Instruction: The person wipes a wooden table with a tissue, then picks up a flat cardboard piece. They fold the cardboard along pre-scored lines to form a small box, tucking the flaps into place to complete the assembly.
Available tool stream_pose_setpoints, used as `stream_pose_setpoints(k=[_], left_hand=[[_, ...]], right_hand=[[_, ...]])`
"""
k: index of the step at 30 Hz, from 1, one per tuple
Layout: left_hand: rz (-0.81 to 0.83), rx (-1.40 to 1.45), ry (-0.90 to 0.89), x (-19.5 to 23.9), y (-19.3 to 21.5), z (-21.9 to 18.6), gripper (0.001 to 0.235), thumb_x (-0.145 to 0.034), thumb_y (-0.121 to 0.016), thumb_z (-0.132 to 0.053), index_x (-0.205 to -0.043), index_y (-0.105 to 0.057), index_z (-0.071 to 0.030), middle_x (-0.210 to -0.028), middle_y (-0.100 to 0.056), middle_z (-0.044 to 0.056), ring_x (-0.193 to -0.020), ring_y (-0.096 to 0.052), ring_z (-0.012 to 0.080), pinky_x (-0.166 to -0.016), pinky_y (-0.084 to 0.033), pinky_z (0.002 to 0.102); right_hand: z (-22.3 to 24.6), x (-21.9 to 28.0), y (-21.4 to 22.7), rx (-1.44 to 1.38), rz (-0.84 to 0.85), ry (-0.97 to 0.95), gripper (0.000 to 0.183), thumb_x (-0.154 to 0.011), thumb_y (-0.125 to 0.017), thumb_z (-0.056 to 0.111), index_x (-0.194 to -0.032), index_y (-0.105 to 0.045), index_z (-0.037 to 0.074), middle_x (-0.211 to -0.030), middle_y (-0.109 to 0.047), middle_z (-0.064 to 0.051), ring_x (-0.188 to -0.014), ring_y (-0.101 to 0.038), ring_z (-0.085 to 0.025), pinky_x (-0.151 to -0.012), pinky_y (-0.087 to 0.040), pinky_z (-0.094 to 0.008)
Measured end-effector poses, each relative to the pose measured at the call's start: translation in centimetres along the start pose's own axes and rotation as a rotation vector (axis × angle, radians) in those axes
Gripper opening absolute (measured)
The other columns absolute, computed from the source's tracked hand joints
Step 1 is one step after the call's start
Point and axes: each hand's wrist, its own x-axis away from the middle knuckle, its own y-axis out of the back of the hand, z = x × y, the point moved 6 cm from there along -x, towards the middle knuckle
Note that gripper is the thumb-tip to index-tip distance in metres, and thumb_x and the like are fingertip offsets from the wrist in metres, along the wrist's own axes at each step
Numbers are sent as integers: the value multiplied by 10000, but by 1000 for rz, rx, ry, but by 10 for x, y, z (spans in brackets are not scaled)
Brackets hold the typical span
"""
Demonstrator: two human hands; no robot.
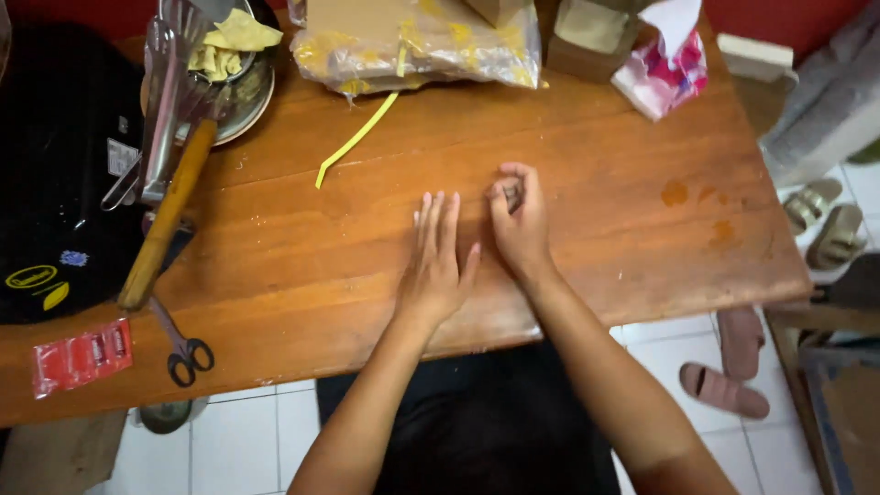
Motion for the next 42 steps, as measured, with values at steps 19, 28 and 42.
stream_pose_setpoints(k=[19,28,42], left_hand=[[4,38,3,-5,15,-5,635,-957,-569,-227,-1505,-300,-53,-1536,-332,246,-1453,-285,423,-1190,-249,534],[-127,-51,-45,1,15,-8,661,-870,-630,-208,-1463,-406,-22,-1484,-403,248,-1401,-378,407,-1143,-339,458],[30,41,-17,-2,-1,-4,680,-873,-596,-116,-1492,-343,5,-1489,-378,286,-1404,-339,450,-1140,-306,510]], right_hand=[[24,7,-7,30,26,-76,284,-972,-516,91,-1221,-402,15,-883,-618,-118,-794,-614,-165,-773,-496,-268],[10,4,-12,172,94,-17,439,-908,-583,15,-1306,-405,63,-858,-646,-73,-763,-605,-200,-708,-466,-319],[10,7,-3,40,-2,3,446,-936,-548,24,-1345,-375,67,-862,-629,-54,-743,-576,-145,-686,-456,-255]])
